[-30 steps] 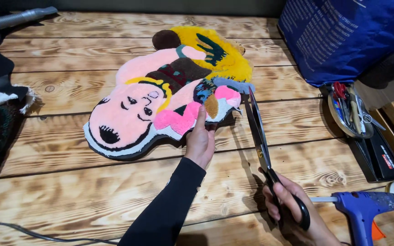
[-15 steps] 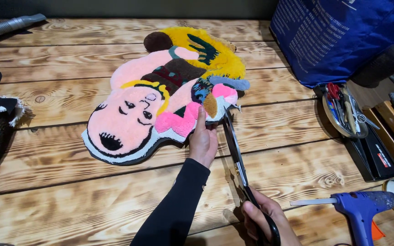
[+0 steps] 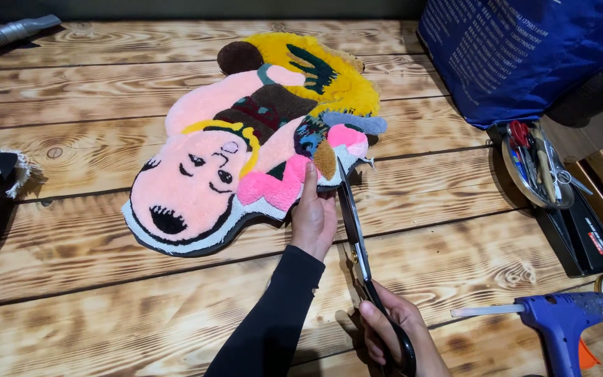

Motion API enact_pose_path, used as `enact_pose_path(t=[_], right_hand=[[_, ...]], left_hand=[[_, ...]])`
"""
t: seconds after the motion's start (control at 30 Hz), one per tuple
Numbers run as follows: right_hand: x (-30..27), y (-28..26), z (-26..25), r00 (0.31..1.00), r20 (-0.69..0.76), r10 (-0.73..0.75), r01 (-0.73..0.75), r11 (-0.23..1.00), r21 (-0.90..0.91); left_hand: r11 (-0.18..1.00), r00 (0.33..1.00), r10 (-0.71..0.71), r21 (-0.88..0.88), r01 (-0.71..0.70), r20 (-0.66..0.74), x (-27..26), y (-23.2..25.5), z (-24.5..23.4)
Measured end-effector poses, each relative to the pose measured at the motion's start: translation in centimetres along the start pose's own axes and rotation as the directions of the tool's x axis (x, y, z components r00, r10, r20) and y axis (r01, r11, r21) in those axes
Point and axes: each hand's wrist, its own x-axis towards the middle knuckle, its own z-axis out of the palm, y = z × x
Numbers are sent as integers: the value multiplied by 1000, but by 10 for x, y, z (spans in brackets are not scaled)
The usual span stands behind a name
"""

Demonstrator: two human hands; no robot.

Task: The person trims the excess edges of a custom-shaped rug using large scissors.

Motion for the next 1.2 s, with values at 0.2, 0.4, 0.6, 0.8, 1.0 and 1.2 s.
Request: enact_pose_path(t=[0.2, 0.4, 0.6, 0.8, 1.0, 1.2], right_hand=[[1, 0, 3, 997, -67, 33, -34, 999, -14], [-3, 5, 1, 997, 70, -21, 8, 983, 182], [2, -3, -2, 994, 112, -2, -10, 994, 108], [5, 4, -9, 992, 126, 20, -23, 1000, 17], [-2, 2, 7, 996, 54, 70, -69, 998, -8], [-11, 8, 15, 993, 116, 13, -32, 986, 161]], left_hand=[[1000, 999, -24, -10, 24, -43, -4, 2, 3], [1000, 998, -28, 0, 28, -59, -2, 2, -1], [1000, 997, 6, 13, -5, -73, -8, 4, 1], [1000, 998, 8, -12, -8, -64, -13, 7, 1], [1000, 993, -28, 0, 28, -115, -19, 15, 1], [1000, 997, 20, 11, -19, -75, -27, 25, -8]])
